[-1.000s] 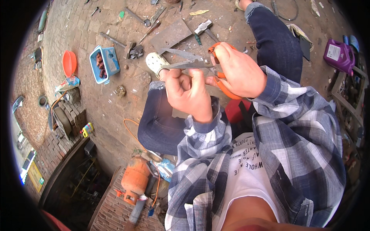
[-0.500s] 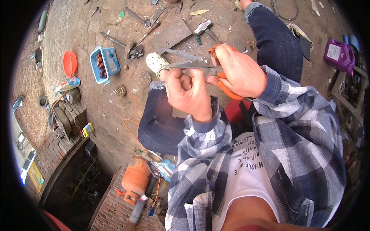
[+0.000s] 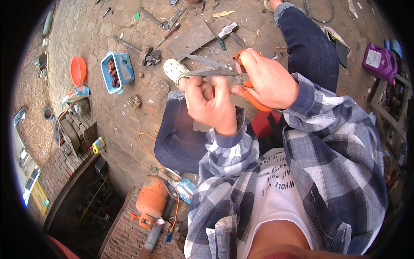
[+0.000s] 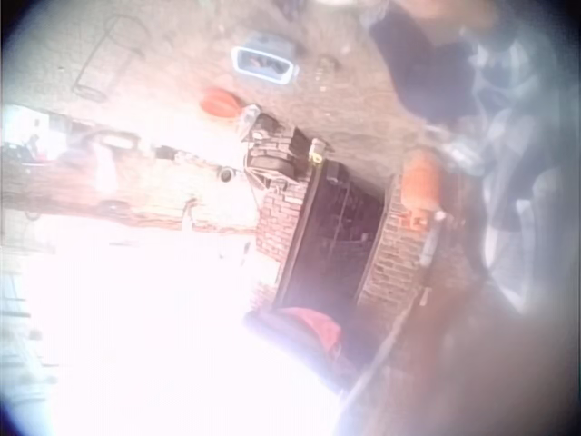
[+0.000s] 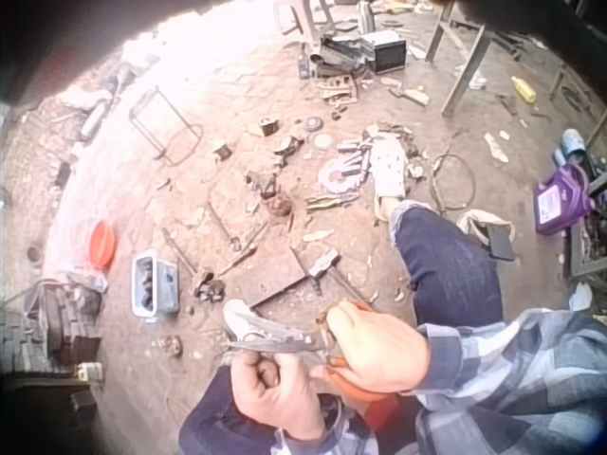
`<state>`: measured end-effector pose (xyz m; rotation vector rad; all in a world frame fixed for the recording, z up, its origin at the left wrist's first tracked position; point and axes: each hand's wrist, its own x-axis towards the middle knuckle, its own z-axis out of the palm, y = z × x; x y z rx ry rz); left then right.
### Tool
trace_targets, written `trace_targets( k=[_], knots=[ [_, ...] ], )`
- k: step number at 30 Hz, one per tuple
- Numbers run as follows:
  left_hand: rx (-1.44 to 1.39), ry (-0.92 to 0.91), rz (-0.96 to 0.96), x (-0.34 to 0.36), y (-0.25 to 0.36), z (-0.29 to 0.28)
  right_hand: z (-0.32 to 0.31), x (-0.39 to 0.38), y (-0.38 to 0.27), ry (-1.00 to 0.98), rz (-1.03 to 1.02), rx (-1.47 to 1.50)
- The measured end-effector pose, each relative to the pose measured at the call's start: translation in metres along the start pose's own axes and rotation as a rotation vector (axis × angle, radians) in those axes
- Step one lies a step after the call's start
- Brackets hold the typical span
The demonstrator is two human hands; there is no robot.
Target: The person sits on the ground and uses a hammer to strike a small metal piece on a metal plate. They then use orange-handled shears to trim and shape the metal piece repeatedly.
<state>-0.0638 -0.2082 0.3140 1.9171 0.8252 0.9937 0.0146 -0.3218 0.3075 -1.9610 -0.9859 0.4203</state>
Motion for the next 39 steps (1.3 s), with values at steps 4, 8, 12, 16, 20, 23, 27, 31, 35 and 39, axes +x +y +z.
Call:
trace_targets(
  k=[4,8,12,16,20,23,27,31,35,39],
  knots=[
    [-0.003,-0.005,0.005,-0.001,-0.001,0.001,0.0,-0.001,0.001,0.016,-0.01,-0.01],
    [-0.001,-0.003,-0.005,-0.001,-0.003,0.0,0.001,-0.001,0.0,0.007,-0.001,-0.031],
    [0.003,-0.021,0.013,0.0,-0.005,0.0,0.001,-0.001,0.0,0.026,0.015,-0.057],
    [-0.015,-0.016,0.005,-0.001,-0.007,0.0,0.001,-0.001,-0.001,0.032,0.035,-0.086],
    [-0.071,-0.004,-0.062,0.0,-0.001,0.001,0.001,0.0,-0.003,0.003,0.073,-0.093],
    [-0.093,-0.003,-0.081,0.0,0.004,0.001,0.001,0.0,-0.003,-0.015,0.089,-0.063],
    [-0.058,-0.022,-0.027,-0.001,-0.001,0.001,0.002,0.0,0.0,0.039,0.018,-0.045],
    [-0.048,-0.017,-0.004,-0.003,-0.007,0.0,0.002,0.0,-0.001,0.019,0.029,-0.039],
    [-0.047,-0.023,-0.009,-0.002,-0.005,0.001,0.002,-0.001,0.0,0.022,0.023,-0.056],
    [-0.052,-0.035,-0.028,-0.002,-0.005,0.0,0.003,-0.001,-0.001,0.002,0.06,-0.065]
  ],
)
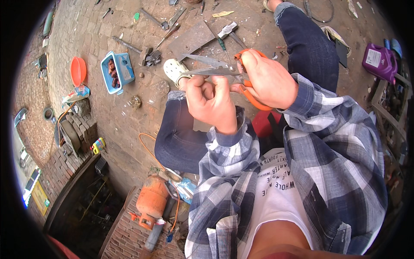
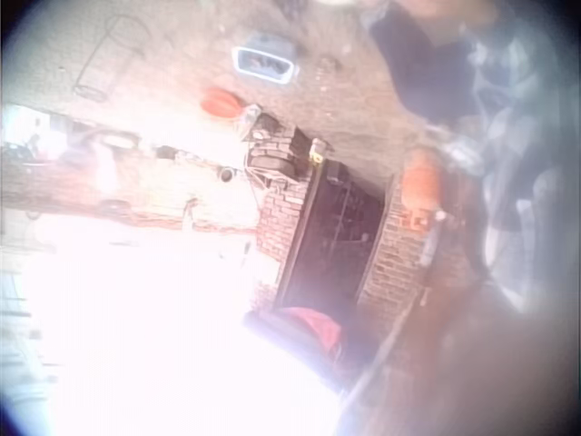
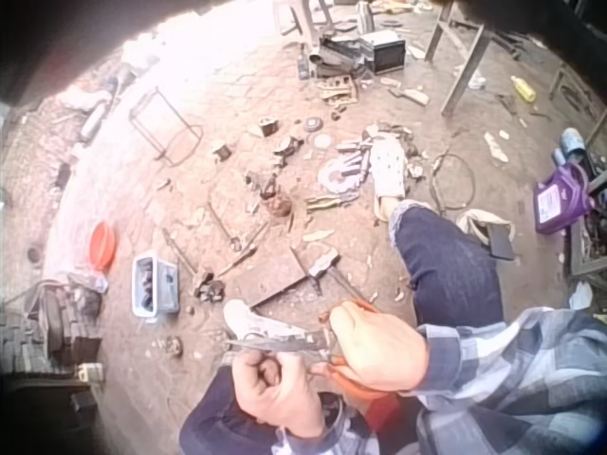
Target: The person sits on the ground and uses a hammer to strike a small metal piece on a metal plate. They then use orange-handled shears to trim and shape the metal piece repeatedly.
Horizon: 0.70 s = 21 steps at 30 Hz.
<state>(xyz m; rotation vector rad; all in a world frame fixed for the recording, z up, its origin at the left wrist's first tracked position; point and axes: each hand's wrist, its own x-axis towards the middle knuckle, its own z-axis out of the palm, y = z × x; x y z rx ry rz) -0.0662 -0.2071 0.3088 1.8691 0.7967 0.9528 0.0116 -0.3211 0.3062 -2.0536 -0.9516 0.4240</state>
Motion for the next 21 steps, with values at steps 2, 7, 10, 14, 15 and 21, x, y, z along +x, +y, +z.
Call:
trace_targets(
  k=[2,7,10,14,15,21],
  knots=[
    [0.001,-0.003,-0.004,-0.0002,-0.0001,-0.0004,0.0014,-0.0004,0.0002,0.016,-0.007,0.013],
    [-0.032,-0.003,-0.01,0.0006,-0.0018,-0.0012,0.0041,-0.0006,0.0011,0.002,0.02,0.05],
    [-0.174,0.031,-0.131,0.0033,0.0026,0.0009,-0.0003,0.0019,0.0014,-0.036,-0.006,0.069],
    [-0.094,0.022,-0.018,-0.0001,-0.0002,0.0,-0.002,0.0026,0.0,0.026,-0.056,0.006],
    [-0.078,0.016,0.006,-0.0005,-0.0002,-0.0001,-0.0009,0.0021,0.0015,0.03,-0.059,0.007],
    [-0.039,-0.002,0.043,0.0002,-0.0021,-0.0008,0.0012,0.0011,0.0016,0.021,-0.052,-0.001]
  ],
)
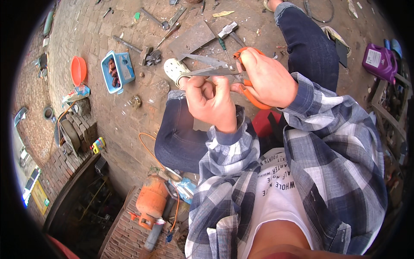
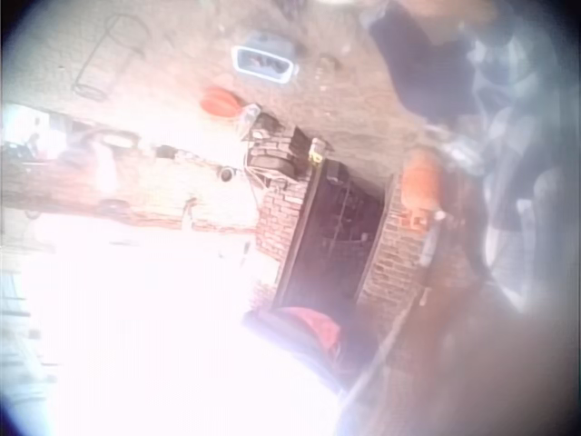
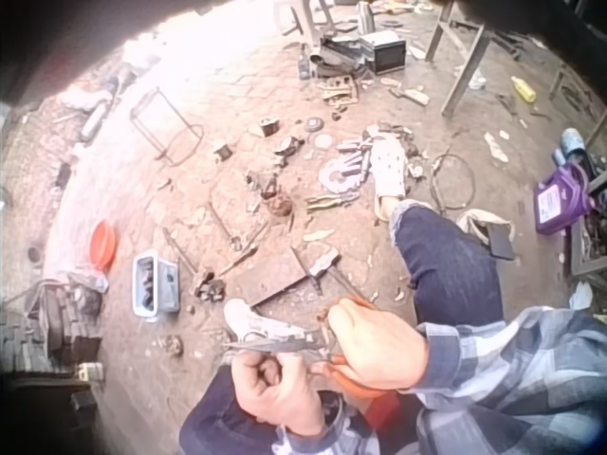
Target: The person sits on the ground and uses a hammer to strike a small metal piece on a metal plate. They then use orange-handled shears to trim and shape the metal piece repeatedly.
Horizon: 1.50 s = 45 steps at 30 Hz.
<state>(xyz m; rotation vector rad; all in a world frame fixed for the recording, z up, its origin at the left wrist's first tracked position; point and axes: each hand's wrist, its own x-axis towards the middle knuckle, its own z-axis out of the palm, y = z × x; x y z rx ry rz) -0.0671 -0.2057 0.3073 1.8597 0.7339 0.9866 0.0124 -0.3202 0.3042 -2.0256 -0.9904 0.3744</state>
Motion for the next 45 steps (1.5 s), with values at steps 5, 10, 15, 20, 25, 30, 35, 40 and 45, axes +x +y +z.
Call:
trace_targets(
  k=[5,10,15,20,25,30,35,40,45],
  knots=[
    [-0.05,-0.01,-0.049,0.0,0.002,-0.001,-0.002,0.0,-0.002,-0.029,0.037,0.021],
    [-0.096,0.038,-0.089,-0.002,0.002,0.002,-0.001,0.0,-0.004,-0.076,0.066,0.109],
    [-0.135,0.061,-0.175,-0.003,0.001,0.005,-0.003,0.001,-0.002,-0.054,0.027,0.046],
    [-0.076,0.029,-0.134,-0.004,-0.002,0.004,-0.002,0.002,-0.002,0.041,-0.029,-0.005],
    [-0.023,0.008,-0.076,-0.005,-0.003,0.004,-0.005,0.002,-0.004,-0.034,0.047,0.001],
    [-0.02,0.016,-0.072,-0.007,-0.005,0.005,-0.005,0.003,-0.003,-0.032,0.035,0.033],
    [-0.01,0.016,-0.045,-0.006,-0.004,0.005,-0.005,0.003,-0.002,-0.028,0.019,0.048],
    [0.049,0.019,0.032,-0.006,-0.007,0.003,-0.005,0.001,-0.002,-0.038,0.022,0.057],
    [0.002,0.01,-0.007,-0.006,-0.007,0.004,-0.004,0.001,-0.001,-0.011,0.014,0.051]
  ],
)
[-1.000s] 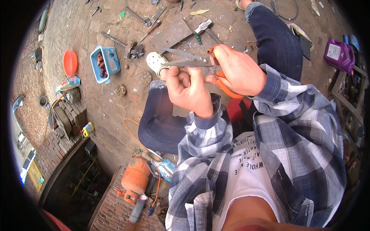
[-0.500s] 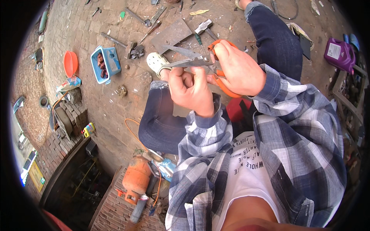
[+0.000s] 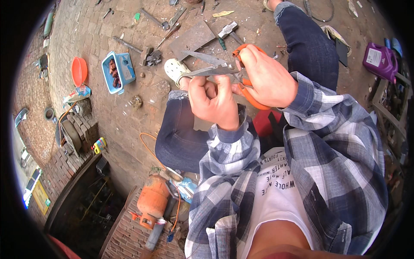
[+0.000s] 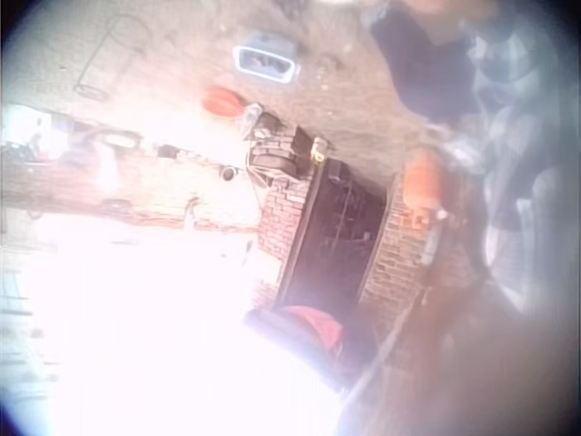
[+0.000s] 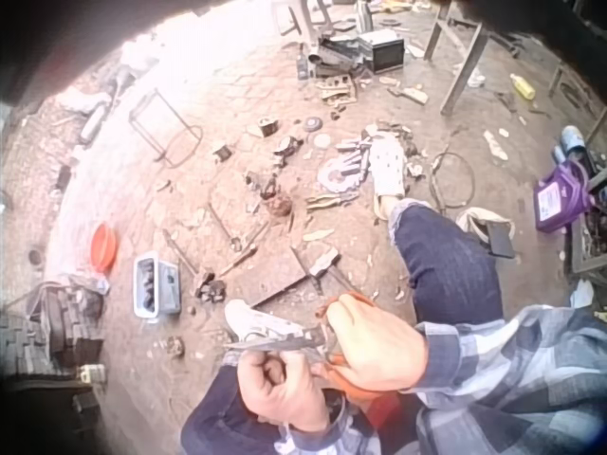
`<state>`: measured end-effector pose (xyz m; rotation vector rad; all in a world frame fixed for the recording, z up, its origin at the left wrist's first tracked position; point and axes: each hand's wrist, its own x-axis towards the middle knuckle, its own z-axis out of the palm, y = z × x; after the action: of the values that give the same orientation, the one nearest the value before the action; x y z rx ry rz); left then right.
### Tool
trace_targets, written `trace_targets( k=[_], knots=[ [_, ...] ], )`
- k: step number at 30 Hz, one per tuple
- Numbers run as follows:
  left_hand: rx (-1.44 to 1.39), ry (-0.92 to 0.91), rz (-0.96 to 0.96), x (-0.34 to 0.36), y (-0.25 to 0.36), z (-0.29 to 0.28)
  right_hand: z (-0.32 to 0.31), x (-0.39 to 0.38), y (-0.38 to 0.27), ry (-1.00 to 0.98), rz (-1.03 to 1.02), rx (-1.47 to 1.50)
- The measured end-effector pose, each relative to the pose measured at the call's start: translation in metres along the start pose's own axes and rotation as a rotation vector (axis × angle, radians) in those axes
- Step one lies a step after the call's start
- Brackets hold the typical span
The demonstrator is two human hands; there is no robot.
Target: The person sits on the ground and uses a hammer to strike a small metal piece on a metal plate. They then use orange-handled shears to trim and shape the metal piece repeatedly.
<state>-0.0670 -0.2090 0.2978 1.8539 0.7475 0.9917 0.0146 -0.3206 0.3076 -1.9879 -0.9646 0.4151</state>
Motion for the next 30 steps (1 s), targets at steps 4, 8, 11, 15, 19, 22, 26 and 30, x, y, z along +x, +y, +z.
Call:
trace_targets(
  k=[4,8,11,15,19,22,26,30],
  knots=[
    [-0.024,-0.006,-0.022,-0.001,-0.002,0.0,0.003,0.0,0.002,0.095,-0.077,0.019],
    [0.025,-0.043,0.028,0.0,-0.002,-0.003,0.005,-0.002,0.002,0.082,-0.023,-0.005],
    [0.027,-0.025,0.053,0.0,0.0,-0.002,0.006,-0.003,0.002,0.032,0.021,-0.03],
    [-0.169,0.051,-0.178,-0.002,0.011,0.0,0.006,-0.001,0.002,-0.01,-0.01,0.056],
    [-0.383,0.0,-0.308,0.009,0.012,-0.004,0.009,-0.002,-0.001,-0.078,0.08,0.306],
    [-0.481,-0.032,-0.328,0.01,0.015,-0.006,0.011,0.0,0.005,-0.085,0.057,0.33],
    [-0.504,-0.048,-0.349,0.01,0.02,-0.005,0.008,-0.001,0.003,-0.07,0.038,0.266],
    [-0.541,-0.087,-0.404,0.012,0.022,-0.005,0.008,-0.001,0.004,-0.024,0.046,0.309]
  ],
)
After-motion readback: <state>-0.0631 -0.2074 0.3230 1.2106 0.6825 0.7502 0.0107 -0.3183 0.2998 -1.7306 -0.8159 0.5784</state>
